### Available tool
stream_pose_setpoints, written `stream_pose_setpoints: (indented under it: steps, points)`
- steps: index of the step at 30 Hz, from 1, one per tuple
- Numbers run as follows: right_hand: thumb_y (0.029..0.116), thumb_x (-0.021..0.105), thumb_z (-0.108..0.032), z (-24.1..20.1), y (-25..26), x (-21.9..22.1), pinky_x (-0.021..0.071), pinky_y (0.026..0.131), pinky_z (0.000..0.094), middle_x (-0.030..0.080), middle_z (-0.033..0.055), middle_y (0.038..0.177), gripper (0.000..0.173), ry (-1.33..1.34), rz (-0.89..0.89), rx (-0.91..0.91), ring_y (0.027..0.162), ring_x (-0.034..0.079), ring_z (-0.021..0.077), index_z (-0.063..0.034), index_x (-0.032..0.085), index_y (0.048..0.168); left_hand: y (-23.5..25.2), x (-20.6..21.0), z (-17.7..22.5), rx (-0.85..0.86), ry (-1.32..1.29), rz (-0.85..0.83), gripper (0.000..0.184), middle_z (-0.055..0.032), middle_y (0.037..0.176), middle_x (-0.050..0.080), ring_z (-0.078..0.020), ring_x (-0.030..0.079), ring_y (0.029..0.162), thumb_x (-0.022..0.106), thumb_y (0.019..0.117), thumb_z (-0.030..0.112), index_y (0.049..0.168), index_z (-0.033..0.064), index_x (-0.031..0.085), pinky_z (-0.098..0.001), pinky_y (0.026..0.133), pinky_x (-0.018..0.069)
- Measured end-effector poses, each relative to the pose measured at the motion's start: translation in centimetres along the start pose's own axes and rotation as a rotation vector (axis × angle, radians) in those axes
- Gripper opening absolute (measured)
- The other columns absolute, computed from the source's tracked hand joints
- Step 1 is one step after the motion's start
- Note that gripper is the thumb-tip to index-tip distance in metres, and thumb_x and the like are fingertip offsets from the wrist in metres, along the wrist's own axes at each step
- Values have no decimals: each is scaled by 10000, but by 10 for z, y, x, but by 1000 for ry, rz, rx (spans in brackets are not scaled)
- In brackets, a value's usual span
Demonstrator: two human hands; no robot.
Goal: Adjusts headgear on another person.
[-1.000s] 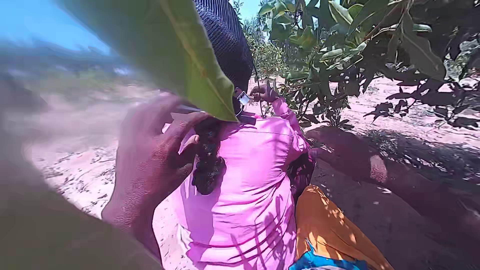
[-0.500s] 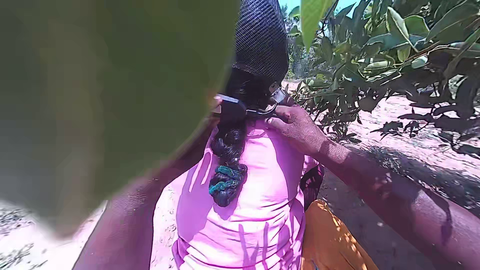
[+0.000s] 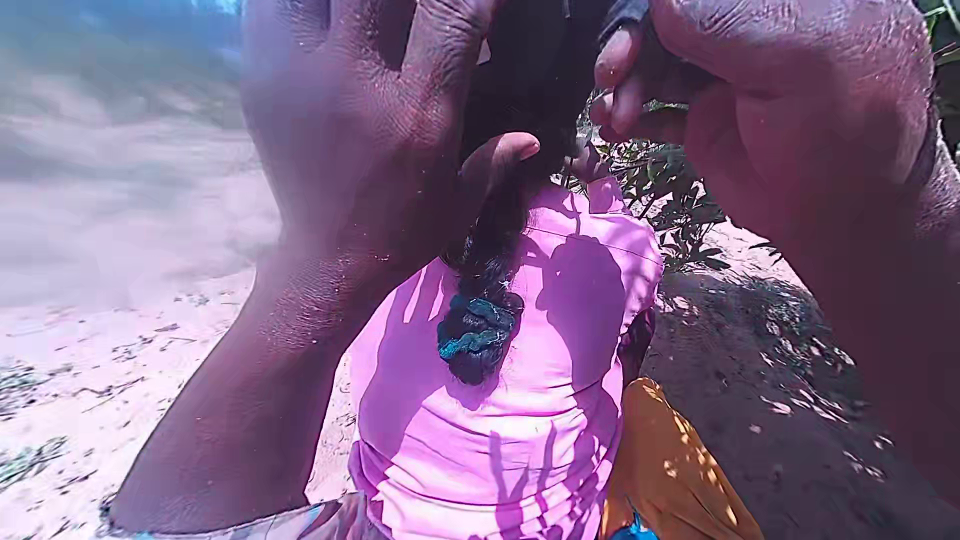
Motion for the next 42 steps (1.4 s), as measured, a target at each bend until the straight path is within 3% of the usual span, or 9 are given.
stream_pose_setpoints:
  steps: [4,10,16,22,28,30,36,39,42]
  points:
    - [1099,380,-71,-1,-3,7,587,721,210,676,-23,757,336,-51,-21,50,719,676,61,-79,622,865,12,-1,-7,-55,-33,-36,530,-319,1035,649,-516,621,961,510,1035,446,1216,-33,642,-632,776,422]
    - [1106,382,-102,3,-6,5,591,752,221,690,-35,786,330,-77,-1,72,749,684,54,-88,636,895,24,11,-9,98,-67,-117,500,-312,1152,638,-535,612,1038,570,996,347,1359,3,573,-670,809,418]
    - [1103,389,-96,16,-8,7,591,735,205,685,-35,779,299,-105,-5,111,724,680,43,-72,634,933,23,13,-27,36,-225,-147,473,-333,1131,640,-534,613,1054,529,1011,342,1268,-45,613,-685,840,422]
    - [1107,396,-117,41,-8,12,581,709,200,681,-34,792,272,-116,-25,186,702,669,39,-63,625,972,23,22,-57,-73,-426,-216,463,-109,1046,666,-146,595,980,579,956,456,1141,44,682,-430,888,452]
    - [1101,396,-101,47,-11,18,590,734,215,672,-35,758,309,-103,-62,146,709,671,42,-67,631,902,14,27,-76,-187,-543,-167,465,58,955,635,72,563,905,677,891,518,1046,80,679,-182,839,473]
    - [1099,388,-100,45,-16,24,598,761,222,675,-37,771,318,-117,-101,113,734,680,43,-67,637,904,9,27,-83,-232,-575,-158,483,90,967,634,83,567,928,695,867,554,1045,105,677,-178,853,476]
    - [1097,418,-111,53,-25,32,574,739,207,684,-22,787,273,-162,-120,122,719,668,35,-39,643,962,2,19,-74,3,-631,-109,486,19,1169,641,85,537,1117,635,964,435,1226,26,643,-150,1004,424]
    - [1047,490,20,81,-16,14,617,784,247,735,118,941,214,-212,-12,182,802,739,129,117,584,1213,-3,18,-64,104,-551,-152,571,-159,1340,586,-143,530,1264,580,1002,418,1381,-9,577,-318,1109,391]
    - [1003,545,70,77,-19,20,595,756,198,722,67,869,141,-242,42,216,756,705,65,101,624,1116,-6,17,-56,126,-458,-168,533,-301,1343,570,-403,528,1266,578,997,333,1377,-41,584,-510,1087,382]
Point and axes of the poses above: each hand's wrist, its own y-axis towards the middle knuckle, its own x-axis out of the palm, z = x × y, the point moved 7 cm from there along y, towards the middle knuckle
